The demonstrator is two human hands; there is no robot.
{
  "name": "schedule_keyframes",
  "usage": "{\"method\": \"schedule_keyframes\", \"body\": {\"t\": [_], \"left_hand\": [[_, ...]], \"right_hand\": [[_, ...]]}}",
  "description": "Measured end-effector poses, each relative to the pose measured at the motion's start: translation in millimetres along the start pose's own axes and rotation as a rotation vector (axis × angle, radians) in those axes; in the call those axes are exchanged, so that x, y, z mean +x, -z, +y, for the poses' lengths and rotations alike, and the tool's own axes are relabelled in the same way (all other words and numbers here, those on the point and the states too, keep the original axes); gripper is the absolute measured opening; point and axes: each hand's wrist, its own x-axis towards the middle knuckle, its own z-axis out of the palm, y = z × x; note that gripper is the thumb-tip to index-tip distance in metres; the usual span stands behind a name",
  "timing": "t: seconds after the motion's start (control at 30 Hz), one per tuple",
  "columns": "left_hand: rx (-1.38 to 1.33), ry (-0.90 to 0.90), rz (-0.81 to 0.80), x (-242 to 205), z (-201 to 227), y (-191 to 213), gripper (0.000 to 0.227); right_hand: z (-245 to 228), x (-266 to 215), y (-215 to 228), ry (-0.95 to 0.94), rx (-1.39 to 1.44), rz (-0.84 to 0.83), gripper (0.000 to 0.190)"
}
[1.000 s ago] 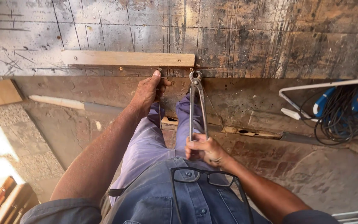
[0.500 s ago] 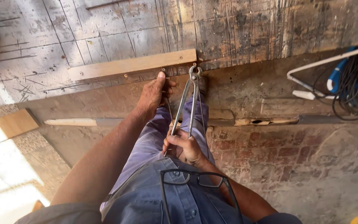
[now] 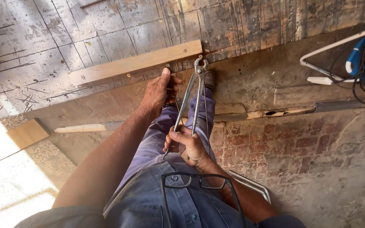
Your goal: The person bends thin metal rods into rectangular shapes using a wooden jig and a metal bending tool. They repeatedly pick up rods, position them against the jig, and use the tool to bend the ends, then place the finished pieces on a pile.
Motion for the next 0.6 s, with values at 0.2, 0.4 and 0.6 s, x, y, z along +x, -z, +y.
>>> {"method": "schedule_keyframes", "body": {"t": [0.2,0.4,0.6], "left_hand": [[-0.013,-0.001,-0.003,-8,7,-3,0.055],[-0.057,0.008,-0.008,-14,12,-3,0.053],[-0.055,-0.011,-0.023,-14,9,0,0.049]], "right_hand": [[-12,-14,-3,0.033,-0.017,-0.057,0.025],[-63,-68,15,0.091,-0.243,-0.162,0.042],[-91,-75,94,0.404,-0.739,0.045,0.033]]}}
